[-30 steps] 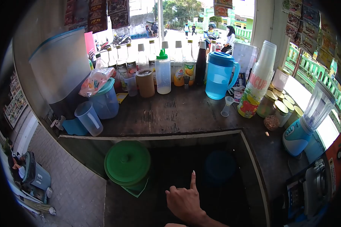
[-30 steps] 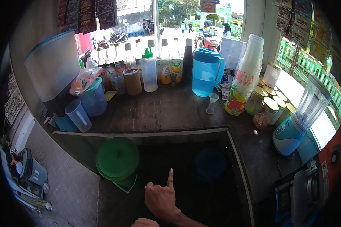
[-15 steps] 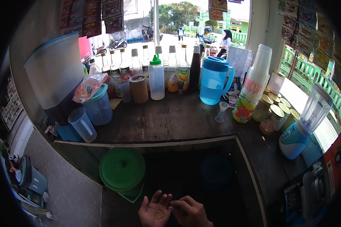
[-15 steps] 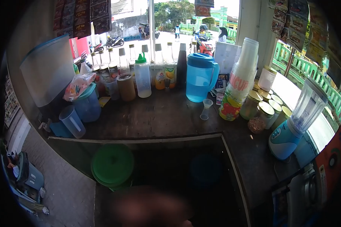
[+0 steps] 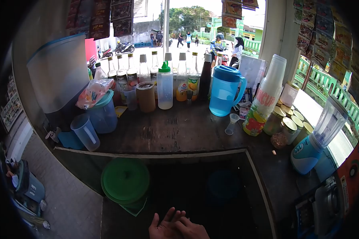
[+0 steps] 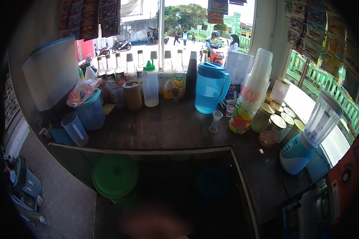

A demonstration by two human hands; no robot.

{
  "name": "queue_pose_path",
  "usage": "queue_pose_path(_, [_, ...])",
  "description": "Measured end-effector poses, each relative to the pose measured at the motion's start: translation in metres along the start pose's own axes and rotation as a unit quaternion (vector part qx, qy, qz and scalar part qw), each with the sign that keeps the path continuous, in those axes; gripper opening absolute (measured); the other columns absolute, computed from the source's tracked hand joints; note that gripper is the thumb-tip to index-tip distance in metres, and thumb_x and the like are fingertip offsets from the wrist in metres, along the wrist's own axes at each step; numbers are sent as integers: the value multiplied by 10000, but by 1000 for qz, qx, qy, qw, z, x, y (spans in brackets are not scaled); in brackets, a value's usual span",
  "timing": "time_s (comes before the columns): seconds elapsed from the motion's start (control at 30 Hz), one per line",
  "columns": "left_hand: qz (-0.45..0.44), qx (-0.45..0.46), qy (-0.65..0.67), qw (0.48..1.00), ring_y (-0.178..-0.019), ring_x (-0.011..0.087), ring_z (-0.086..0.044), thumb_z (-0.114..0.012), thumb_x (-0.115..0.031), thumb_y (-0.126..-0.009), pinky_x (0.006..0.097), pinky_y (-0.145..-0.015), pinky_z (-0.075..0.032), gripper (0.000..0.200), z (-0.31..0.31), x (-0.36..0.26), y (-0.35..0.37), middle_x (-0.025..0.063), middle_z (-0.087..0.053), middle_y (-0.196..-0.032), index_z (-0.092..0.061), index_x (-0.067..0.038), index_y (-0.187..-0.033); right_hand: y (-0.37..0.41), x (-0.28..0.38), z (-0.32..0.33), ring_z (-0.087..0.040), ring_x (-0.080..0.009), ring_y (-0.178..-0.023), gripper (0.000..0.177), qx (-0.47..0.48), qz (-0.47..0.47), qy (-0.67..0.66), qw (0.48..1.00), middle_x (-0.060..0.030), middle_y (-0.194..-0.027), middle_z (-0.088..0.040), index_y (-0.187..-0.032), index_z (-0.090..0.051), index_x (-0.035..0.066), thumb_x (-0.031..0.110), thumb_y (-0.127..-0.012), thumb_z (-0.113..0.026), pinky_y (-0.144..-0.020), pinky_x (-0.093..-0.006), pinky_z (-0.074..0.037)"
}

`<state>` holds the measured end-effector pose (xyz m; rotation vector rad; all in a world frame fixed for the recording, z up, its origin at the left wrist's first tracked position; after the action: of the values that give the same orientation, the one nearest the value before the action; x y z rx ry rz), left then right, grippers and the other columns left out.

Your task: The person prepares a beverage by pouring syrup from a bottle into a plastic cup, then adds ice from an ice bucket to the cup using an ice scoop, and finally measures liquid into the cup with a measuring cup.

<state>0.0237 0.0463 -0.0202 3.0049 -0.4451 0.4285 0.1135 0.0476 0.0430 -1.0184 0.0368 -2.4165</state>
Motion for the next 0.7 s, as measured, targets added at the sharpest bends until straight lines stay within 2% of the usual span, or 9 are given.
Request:
queue_pose_path(0.13, [16,-26,90,995,-1338,380,-360,-360,-378,-1002,522,-1115,-270,536,6,-5,4,262,-451,-1369,-437,19,-1353,0,-1,3,-625,-313,-723,115,-29,-22,-67,997,-154,-850,-593,-835,-575,22,124,-874,-610,-589,-379,-507])
queue_pose_path(0.2, [30,-37,74,996,-1199,345,-504,-381,-357,-1003,485,-1022,-400,483,7,-5,6,235,-571,-1222,-512,18,-1277,0,1,5,-624,-315,-717,101,-33,-22,-118,992,-160,-832,-589,-848,-580,10,103,-871,-611,-595,-378,-508])
queue_pose_path(0.23, [25,-36,74,996,-1199,345,-504,-381,-357,-1003,485,-1022,-400,483,14,-7,5,235,-571,-1222,-512,18,-1277,0,3,9,-623,-315,-707,79,-56,-16,-139,989,-155,-826,-593,-865,-591,3,77,-859,-618,-600,-378,-511])
queue_pose_path(0.3, [-3,-85,-31,996,-766,228,-608,-381,-373,-1006,353,-705,-511,458,32,-14,3,121,-621,-825,-596,17,-1112,-1,7,16,-621,-316,-696,69,-72,-5,-162,984,-150,-820,-597,-882,-602,-3,52,-846,-625,-606,-378,-514])
queue_pose_path(0.33, [-9,-84,-30,996,-766,228,-608,-381,-373,-1006,353,-705,-511,458,36,-18,7,121,-621,-825,-596,17,-1112,-1,9,21,-621,-310,-708,75,-93,6,-164,982,-140,-830,-604,-900,-616,3,45,-839,-631,-616,-373,-515])
queue_pose_path(0.4, [51,-191,-199,960,-437,114,-361,-371,-385,-1013,243,-435,-330,460,32,-17,13,2,-428,-570,-623,-5,-955,-3,11,32,-621,-304,-720,91,-113,17,-166,980,-130,-841,-611,-917,-630,9,38,-832,-638,-626,-368,-515])
queue_pose_path(0.43, [51,-193,-197,960,-437,114,-361,-371,-385,-1013,243,-435,-330,460,19,-16,16,2,-428,-570,-623,-5,-955,-5,14,38,-620,-292,-744,98,-111,48,-120,985,-121,-851,-617,-921,-637,14,37,-825,-642,-637,-363,-514])
queue_pose_path(0.5, [151,-217,-276,924,-386,72,-241,-369,-406,-1012,218,-381,-202,469,-11,-1,24,-32,-354,-523,-631,-38,-886,-5,16,47,-618,-281,-768,107,-107,75,-74,989,-112,-861,-624,-924,-644,19,36,-819,-647,-648,-358,-513])
queue_pose_path(0.7, [230,-228,-305,896,-421,53,-261,-424,-407,-995,212,-398,-219,388,12,-7,38,-53,-371,-562,-628,-79,-959,1,24,47,-596,-281,-818,151,-1,171,-16,985,-116,-869,-627,-944,-628,5,21,-796,-646,-691,-354,-518])
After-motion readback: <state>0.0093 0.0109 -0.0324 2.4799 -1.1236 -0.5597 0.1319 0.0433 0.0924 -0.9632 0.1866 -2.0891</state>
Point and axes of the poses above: each hand's wrist, its own y-axis away from the middle knuckle, its own z-axis out of the back of the hand, x = y × z, the point moved 5 cm from there along -y, towards the middle knuckle
